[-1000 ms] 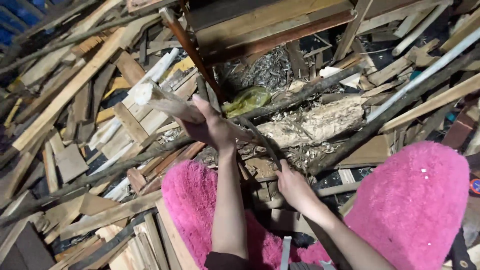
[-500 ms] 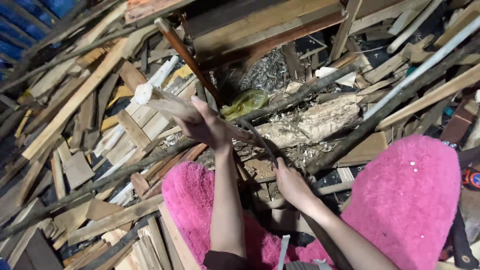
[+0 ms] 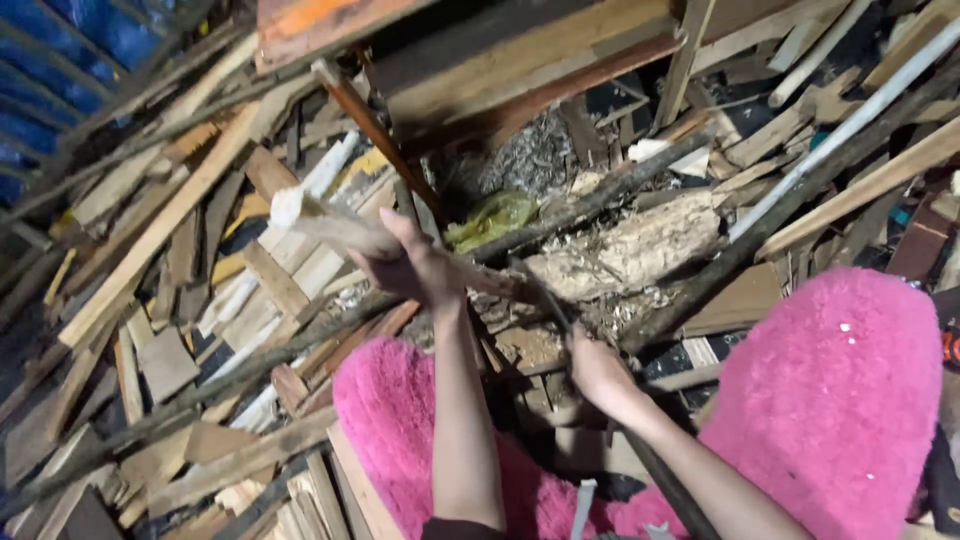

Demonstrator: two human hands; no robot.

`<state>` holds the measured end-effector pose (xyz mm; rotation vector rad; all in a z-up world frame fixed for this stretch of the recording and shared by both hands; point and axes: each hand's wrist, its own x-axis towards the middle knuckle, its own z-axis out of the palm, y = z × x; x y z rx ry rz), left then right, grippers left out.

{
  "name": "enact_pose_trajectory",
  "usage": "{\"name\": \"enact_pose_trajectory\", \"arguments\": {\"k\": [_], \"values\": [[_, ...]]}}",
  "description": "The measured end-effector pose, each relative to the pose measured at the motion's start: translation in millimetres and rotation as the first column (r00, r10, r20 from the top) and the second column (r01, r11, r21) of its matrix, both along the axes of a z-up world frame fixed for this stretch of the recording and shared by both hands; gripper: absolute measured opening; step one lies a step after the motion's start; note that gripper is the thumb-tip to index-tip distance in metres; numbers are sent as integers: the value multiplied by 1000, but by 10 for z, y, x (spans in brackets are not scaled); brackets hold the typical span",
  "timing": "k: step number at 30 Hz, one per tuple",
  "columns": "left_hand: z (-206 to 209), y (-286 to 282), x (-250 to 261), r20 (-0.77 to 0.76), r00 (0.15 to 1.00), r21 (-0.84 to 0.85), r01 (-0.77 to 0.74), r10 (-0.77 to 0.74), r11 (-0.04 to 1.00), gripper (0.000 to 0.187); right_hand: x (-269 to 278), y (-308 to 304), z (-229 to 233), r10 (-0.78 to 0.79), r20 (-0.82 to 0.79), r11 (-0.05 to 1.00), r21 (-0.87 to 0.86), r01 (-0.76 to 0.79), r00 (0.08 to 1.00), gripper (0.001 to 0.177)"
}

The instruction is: Shaping a wooden branch by scraping it with a hand tool

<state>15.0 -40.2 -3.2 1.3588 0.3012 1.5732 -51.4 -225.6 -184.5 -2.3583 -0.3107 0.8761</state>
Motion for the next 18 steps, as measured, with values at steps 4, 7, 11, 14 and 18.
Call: {"name": "enact_pose_trajectory", "arguments": {"k": [4, 7, 11, 14, 18], "values": [[137, -174, 36, -49, 980, -220, -197, 191, 955, 33, -287, -61, 1068, 17, 133, 987, 156, -38, 991, 53], [26, -147, 24, -23, 980, -176, -197, 197, 964, 24, -283, -28, 1013, 16, 94, 987, 157, -30, 995, 53], [-29, -38, -5, -38, 988, -149, -152, 148, 977, 23, 8, -117, -197, -35, -44, 988, 152, 41, 998, 49], [-346, 166, 110, 15, 995, -121, -94, 97, 988, 15, 90, -74, -106, -125, -14, 951, 282, 124, 992, 39], [-57, -30, -9, 11, 996, -112, -85, 86, 990, 15, -187, -49, 1053, -107, 34, 953, 289, 92, 994, 53]]}}
